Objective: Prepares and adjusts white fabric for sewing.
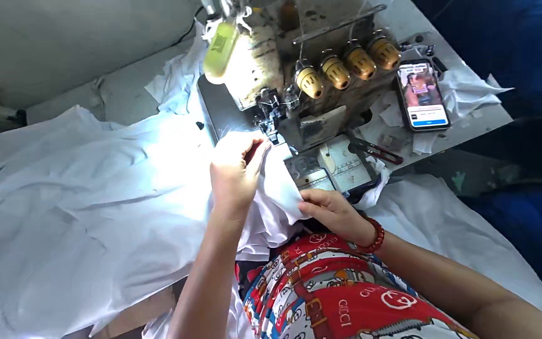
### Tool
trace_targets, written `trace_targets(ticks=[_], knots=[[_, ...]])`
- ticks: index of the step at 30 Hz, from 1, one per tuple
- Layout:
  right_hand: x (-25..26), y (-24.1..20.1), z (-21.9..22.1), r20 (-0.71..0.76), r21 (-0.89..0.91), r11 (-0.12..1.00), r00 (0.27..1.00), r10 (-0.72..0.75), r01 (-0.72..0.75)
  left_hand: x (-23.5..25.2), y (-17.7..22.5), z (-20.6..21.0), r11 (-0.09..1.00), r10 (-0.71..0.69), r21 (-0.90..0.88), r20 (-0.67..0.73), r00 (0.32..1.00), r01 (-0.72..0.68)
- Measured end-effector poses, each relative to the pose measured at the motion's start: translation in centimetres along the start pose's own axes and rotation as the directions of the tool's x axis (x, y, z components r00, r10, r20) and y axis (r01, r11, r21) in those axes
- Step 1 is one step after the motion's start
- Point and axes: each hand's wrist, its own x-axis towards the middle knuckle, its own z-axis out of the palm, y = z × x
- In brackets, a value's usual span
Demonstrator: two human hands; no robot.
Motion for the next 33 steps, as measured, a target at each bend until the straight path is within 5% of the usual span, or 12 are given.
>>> trace_targets(ticks=[5, 8, 12, 17, 23, 28, 33], knots=[[-1.4, 0.5, -0.5, 0.006, -0.003, 1.0, 1.0, 0.017, -0.017, -0.3, 0.7, 0.0, 0.999, -0.023, 0.048, 0.002, 1.0, 0.023], [-1.6, 0.2, -0.6, 0.047, -0.075, 0.997, 0.999, -0.02, 0.023, -1.8, 2.0, -0.7, 0.972, -0.014, 0.235, 0.157, 0.988, -0.024], [-1.1, -2.5, -0.6, 0.101, 0.105, 0.994, 0.995, -0.025, 0.014, -2.8, 2.7, -0.8, 0.893, -0.08, 0.448, 0.264, 0.961, -0.049], [1.7, -4.0, -1.1, -0.017, 0.208, 0.97, 0.991, 0.133, -0.127, 0.9, 1.3, 0.7, 0.888, -0.15, 0.459, 0.202, 0.968, 0.042], [0.6, -3.5, 0.6, 0.116, 0.257, 0.963, 0.992, 0.05, -0.079, 2.0, -0.2, 0.7, 0.879, -0.087, 0.474, 0.27, 0.959, -0.054], [1.9, -3.7, 1.2, 0.065, 0.198, 0.976, 0.995, 0.081, -0.093, 5.5, -1.9, -0.2, 0.865, -0.221, 0.5, 0.318, 0.922, 0.034], [4.0, -3.8, 1.1, 0.011, 0.119, 0.99, 0.997, 0.077, -0.077, 8.3, -5.9, 0.1, 0.893, -0.179, 0.447, 0.255, 0.95, 0.048]])
